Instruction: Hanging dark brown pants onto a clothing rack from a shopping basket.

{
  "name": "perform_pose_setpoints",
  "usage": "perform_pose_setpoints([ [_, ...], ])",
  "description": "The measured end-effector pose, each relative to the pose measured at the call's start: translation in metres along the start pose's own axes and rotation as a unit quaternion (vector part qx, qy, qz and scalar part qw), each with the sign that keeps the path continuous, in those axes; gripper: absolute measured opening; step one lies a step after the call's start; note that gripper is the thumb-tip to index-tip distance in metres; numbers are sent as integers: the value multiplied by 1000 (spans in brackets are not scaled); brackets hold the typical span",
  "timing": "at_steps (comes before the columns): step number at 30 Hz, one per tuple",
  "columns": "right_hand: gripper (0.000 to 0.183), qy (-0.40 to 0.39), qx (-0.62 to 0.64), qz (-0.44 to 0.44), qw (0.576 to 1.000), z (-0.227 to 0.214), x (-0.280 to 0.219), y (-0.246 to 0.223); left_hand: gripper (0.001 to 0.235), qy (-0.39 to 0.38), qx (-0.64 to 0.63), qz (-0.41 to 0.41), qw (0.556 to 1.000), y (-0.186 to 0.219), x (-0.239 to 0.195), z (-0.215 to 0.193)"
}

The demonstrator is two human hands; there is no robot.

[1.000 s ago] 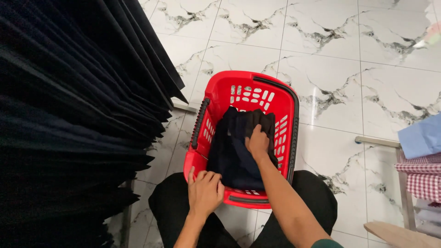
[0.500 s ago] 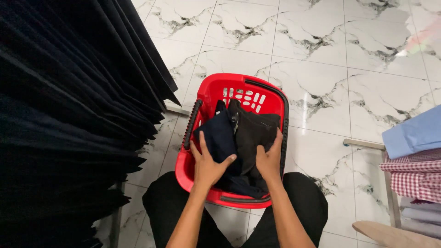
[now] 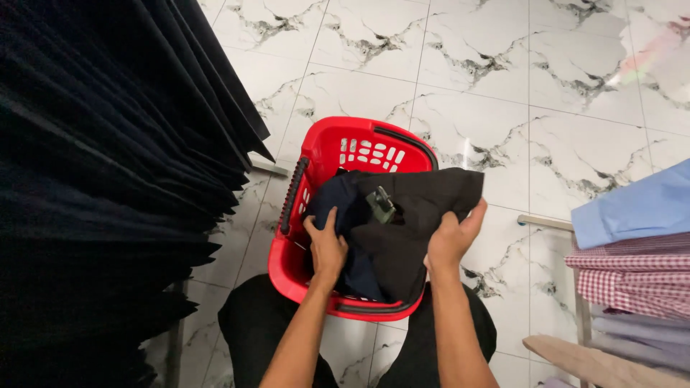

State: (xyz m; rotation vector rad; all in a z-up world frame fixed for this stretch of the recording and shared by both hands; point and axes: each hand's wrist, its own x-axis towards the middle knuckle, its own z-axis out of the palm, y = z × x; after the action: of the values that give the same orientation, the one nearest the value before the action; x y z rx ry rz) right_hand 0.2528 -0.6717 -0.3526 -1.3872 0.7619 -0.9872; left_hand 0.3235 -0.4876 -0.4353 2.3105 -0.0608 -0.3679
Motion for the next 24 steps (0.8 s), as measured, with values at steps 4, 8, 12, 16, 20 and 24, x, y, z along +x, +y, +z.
perform_pose_setpoints([
  [4, 84, 33, -17, -70, 997, -14, 29, -55, 73, -7, 0, -19, 1000, 9, -1, -17],
  [8, 84, 10, 13, -150, 989, -19, 38, -164, 71, -119, 69, -44, 990, -38, 30, 18],
  [12, 88, -34, 59, -181, 981, -19, 39, -234, 63, -174, -142, -13, 974, 82, -12, -74],
  [16, 78, -60, 102, -140, 983, -41, 40, -268, 65, -112, -354, -17, 929, 198, -61, -183],
  [20, 66, -98, 149, -136, 974, -34, 25, -350, 106, -161, -415, 39, 895, 265, -81, -256],
  [24, 59, -149, 210, -126, 958, -26, 7, -420, 137, -205, -431, 57, 877, 311, -86, -306],
])
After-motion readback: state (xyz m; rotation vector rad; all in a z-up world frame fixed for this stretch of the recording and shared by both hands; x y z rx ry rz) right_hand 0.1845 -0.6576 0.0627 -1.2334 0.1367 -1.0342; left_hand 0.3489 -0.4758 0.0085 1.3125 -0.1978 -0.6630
